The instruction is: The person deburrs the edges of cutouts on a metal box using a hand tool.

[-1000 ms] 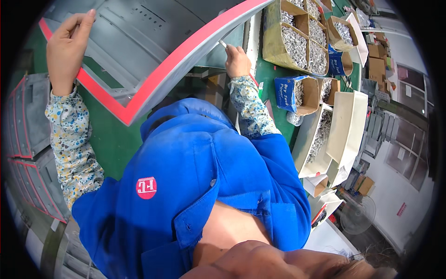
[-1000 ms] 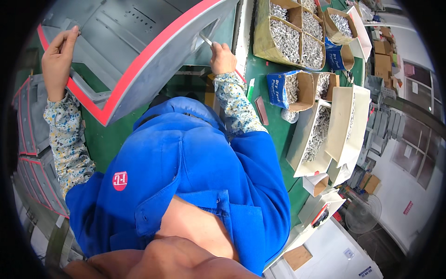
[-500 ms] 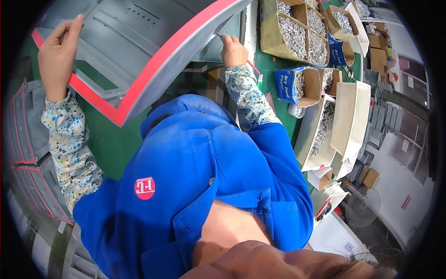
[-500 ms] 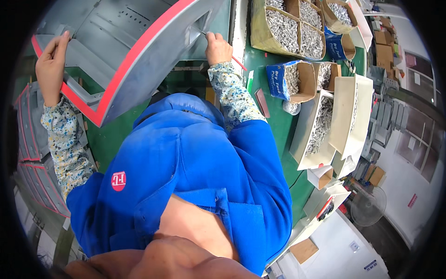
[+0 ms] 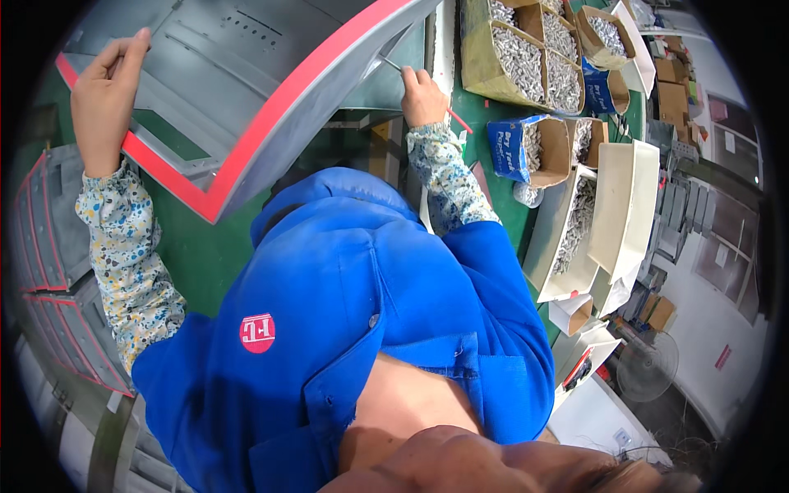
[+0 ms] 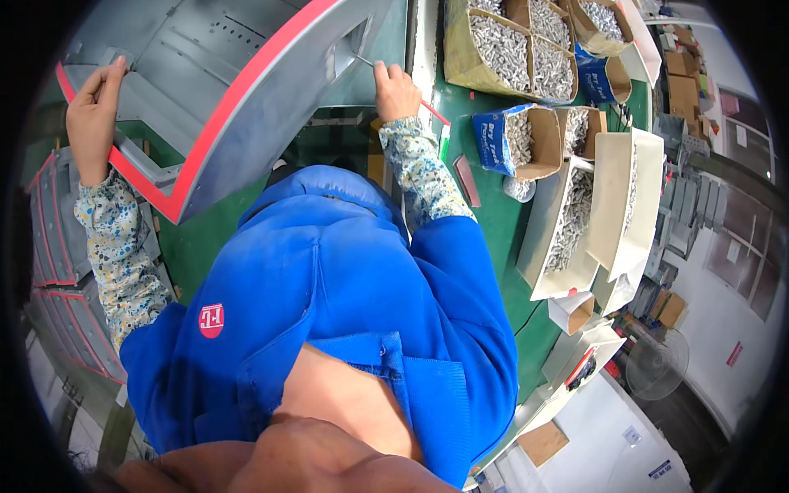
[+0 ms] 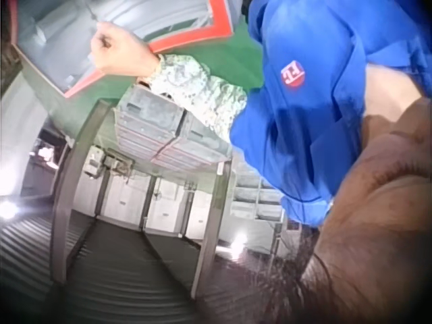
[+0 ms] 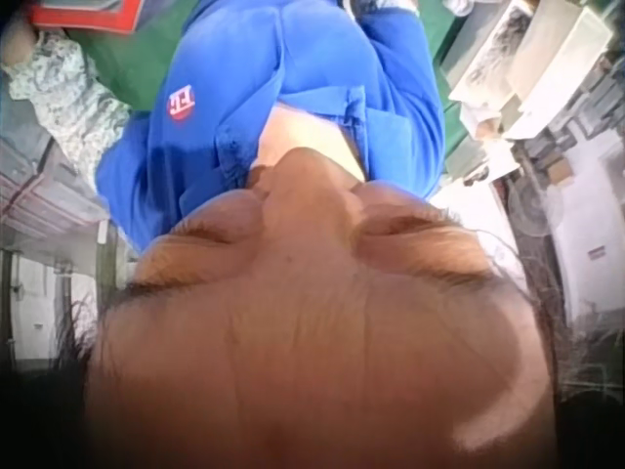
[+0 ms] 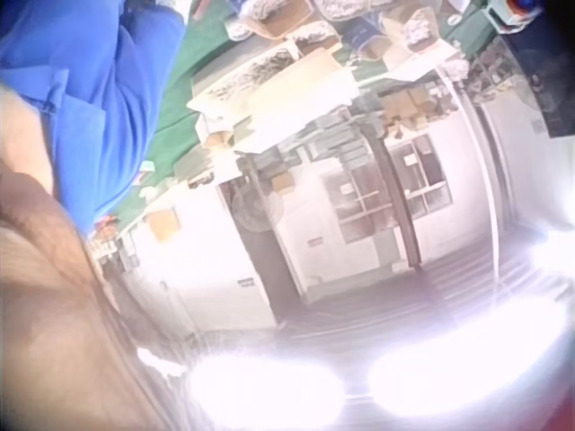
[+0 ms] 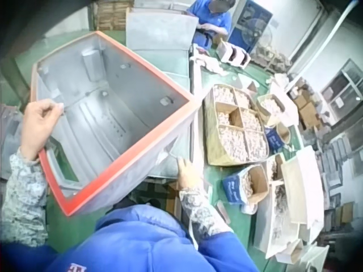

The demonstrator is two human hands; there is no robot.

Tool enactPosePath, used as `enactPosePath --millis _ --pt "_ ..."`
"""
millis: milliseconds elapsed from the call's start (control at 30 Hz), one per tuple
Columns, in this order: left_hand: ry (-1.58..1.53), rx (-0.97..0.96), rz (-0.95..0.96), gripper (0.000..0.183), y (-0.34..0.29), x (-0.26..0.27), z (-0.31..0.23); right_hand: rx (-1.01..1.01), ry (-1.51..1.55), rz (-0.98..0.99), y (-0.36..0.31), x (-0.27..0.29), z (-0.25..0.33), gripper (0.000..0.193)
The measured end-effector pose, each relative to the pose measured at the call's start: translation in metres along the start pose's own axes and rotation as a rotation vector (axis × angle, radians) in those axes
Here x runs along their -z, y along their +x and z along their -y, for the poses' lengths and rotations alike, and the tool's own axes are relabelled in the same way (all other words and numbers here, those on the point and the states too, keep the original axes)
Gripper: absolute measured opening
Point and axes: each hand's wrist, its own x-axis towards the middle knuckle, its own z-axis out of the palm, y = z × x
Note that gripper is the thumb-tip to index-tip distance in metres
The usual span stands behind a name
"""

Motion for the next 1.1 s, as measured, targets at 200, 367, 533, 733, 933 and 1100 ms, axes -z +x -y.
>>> enactPosePath --millis 200,367,533,733,933,1100 --pt "-0.056 -0.049 -0.019 0.031 -0.002 -0.003 0.009 -0.051 0.078 -0.001 -0.007 0.000 0.001 0.025" --pt "-0.052 -0.011 -0.026 0.031 -0.002 0.000 0.006 -0.282 0.007 -0.080 -0.022 0.014 -0.019 0.016" --pt "-0.098 -0.049 -0.047 0.030 0.000 -0.004 0.003 -0.242 0.534 -0.311 0.001 0.020 0.005 0.016" --pt "-0.053 -0.019 -0.007 0.030 -0.001 -0.004 -0.001 -0.394 0.775 -0.279 0.028 -0.022 0.015 0.034" --pt "-0.074 -0.016 -0.039 0.029 -0.002 -0.001 0.000 0.006 0.512 -0.388 0.038 -0.023 0.005 0.030" --pt "-0.085 -0.022 -0.034 0.029 -0.001 -0.001 -0.002 0.217 0.330 -0.322 0.037 -0.015 -0.007 0.022"
